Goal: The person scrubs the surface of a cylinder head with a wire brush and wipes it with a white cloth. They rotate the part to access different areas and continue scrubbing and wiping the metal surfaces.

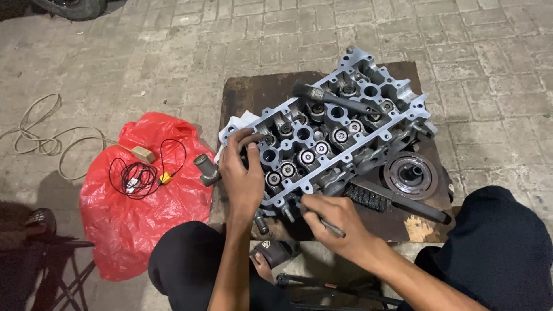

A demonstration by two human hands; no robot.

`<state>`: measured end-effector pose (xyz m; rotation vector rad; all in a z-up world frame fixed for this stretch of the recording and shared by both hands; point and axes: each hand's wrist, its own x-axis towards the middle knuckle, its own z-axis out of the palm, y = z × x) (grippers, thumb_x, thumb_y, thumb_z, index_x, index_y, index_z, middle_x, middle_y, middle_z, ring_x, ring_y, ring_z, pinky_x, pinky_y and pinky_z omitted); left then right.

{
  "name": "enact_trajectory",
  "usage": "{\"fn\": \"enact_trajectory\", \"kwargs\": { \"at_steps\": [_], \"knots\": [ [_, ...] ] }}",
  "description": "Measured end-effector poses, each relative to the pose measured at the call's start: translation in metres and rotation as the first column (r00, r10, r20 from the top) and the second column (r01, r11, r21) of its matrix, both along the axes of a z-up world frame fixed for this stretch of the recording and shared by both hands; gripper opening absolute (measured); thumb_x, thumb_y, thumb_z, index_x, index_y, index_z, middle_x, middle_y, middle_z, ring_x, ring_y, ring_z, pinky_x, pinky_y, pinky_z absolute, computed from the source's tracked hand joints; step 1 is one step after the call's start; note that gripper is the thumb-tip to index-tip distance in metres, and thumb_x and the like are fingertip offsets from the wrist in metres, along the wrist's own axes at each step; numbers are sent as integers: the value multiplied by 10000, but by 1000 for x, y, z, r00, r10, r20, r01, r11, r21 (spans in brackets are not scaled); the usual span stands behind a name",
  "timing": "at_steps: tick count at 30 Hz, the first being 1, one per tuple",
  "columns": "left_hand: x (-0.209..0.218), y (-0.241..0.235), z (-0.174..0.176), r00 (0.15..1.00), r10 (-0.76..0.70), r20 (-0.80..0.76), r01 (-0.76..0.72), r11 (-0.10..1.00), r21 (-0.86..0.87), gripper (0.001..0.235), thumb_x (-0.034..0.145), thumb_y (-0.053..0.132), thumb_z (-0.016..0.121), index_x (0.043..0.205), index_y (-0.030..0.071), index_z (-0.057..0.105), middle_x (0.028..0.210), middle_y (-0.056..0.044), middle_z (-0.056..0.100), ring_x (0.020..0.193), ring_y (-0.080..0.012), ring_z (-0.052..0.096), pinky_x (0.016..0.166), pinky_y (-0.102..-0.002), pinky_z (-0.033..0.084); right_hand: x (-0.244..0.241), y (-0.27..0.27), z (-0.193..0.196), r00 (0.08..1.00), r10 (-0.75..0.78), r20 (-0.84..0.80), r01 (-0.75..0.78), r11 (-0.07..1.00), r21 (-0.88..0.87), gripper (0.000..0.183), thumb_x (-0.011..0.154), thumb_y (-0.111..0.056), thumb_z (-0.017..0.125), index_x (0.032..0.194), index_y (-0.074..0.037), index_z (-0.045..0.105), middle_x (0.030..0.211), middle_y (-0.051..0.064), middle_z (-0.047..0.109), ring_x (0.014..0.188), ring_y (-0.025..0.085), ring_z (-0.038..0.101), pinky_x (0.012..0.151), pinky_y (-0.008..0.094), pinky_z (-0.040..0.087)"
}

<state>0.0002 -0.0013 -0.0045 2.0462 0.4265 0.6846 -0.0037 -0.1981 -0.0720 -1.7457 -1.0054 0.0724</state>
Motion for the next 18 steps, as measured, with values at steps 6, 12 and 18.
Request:
{"fn": "enact_trajectory", "kwargs": {
  "at_steps": [6, 12, 18],
  "knots": [
    [-1, -1, 3, 1000, -11, 11, 11, 999, -51, 253, 998, 198, 461, 1196, 125, 601, 1090, 10, 769, 1128, -200, 640, 1002, -401, 457, 3, 7, 22, 960, -32, 279, 55, 996, -75, 166, 950, -16, 651, 1114, -41, 657, 597, -39, 506, 420, 68, 384, 375, 200, 287],
    [-3, 5, -2, 997, -71, 11, 71, 997, 14, 272, 994, 130, 472, 1239, 95, 584, 1115, -88, 766, 1115, -361, 643, 1066, -524, 360, 28, -24, 29, 839, -291, -461, 248, 957, -152, 357, 767, 26, 488, 852, 32, 835, 634, 199, 735, 657, 234, 622, 679, 469, 551],
    [-3, 5, 1, 998, -61, -17, 61, 998, 35, 272, 985, 141, 490, 1236, 114, 594, 1113, -73, 769, 1120, -351, 644, 1071, -518, 362, 24, -26, 54, 853, -275, -444, 271, 960, -74, 251, 841, -6, 508, 937, -38, 737, 550, 178, 695, 504, 256, 628, 591, 405, 542]
  ]
}}
